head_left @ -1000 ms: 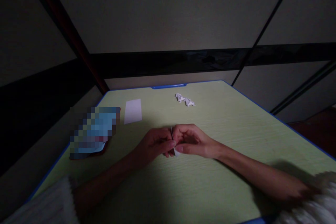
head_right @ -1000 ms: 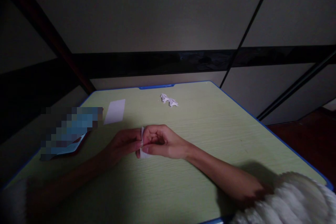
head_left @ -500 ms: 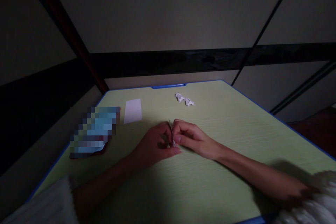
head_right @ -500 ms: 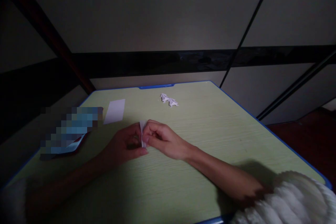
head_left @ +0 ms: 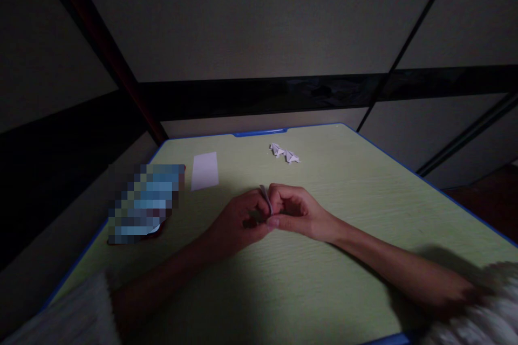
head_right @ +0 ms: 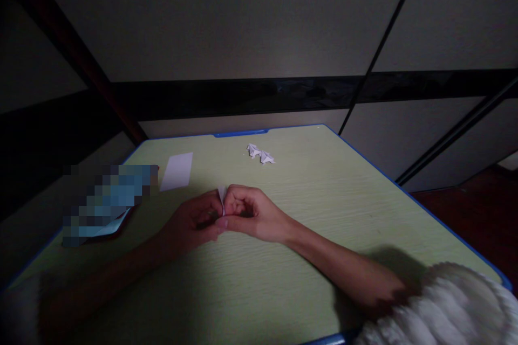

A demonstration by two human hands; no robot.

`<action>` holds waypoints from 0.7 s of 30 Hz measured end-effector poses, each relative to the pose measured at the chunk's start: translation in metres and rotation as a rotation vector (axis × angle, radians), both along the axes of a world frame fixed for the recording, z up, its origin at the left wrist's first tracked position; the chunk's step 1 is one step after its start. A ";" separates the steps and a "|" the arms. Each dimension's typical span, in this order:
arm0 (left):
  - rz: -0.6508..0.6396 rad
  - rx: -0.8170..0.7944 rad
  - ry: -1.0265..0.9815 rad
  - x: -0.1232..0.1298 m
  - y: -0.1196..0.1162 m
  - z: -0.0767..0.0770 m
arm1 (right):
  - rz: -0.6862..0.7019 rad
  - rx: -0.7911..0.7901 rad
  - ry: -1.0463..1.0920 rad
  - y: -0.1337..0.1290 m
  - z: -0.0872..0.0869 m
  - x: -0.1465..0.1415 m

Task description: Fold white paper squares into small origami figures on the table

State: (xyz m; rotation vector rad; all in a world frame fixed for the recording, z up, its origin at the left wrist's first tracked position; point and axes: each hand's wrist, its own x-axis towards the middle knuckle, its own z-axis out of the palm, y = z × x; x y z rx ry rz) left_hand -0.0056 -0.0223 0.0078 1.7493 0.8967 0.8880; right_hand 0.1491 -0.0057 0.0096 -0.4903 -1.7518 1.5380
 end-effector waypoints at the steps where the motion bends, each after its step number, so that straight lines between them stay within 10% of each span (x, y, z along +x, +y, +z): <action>1: -0.005 -0.003 -0.006 0.000 0.000 -0.001 | -0.005 0.000 -0.002 0.000 0.000 0.000; 6: 0.035 -0.007 -0.072 -0.002 0.001 -0.002 | -0.123 0.136 -0.043 0.002 0.001 0.001; 11: 0.355 0.205 -0.095 -0.007 0.006 -0.003 | -0.428 0.307 -0.062 0.006 -0.001 0.002; 21: 0.894 0.271 -0.184 -0.018 0.015 0.005 | -0.506 0.078 -0.067 0.008 -0.003 0.002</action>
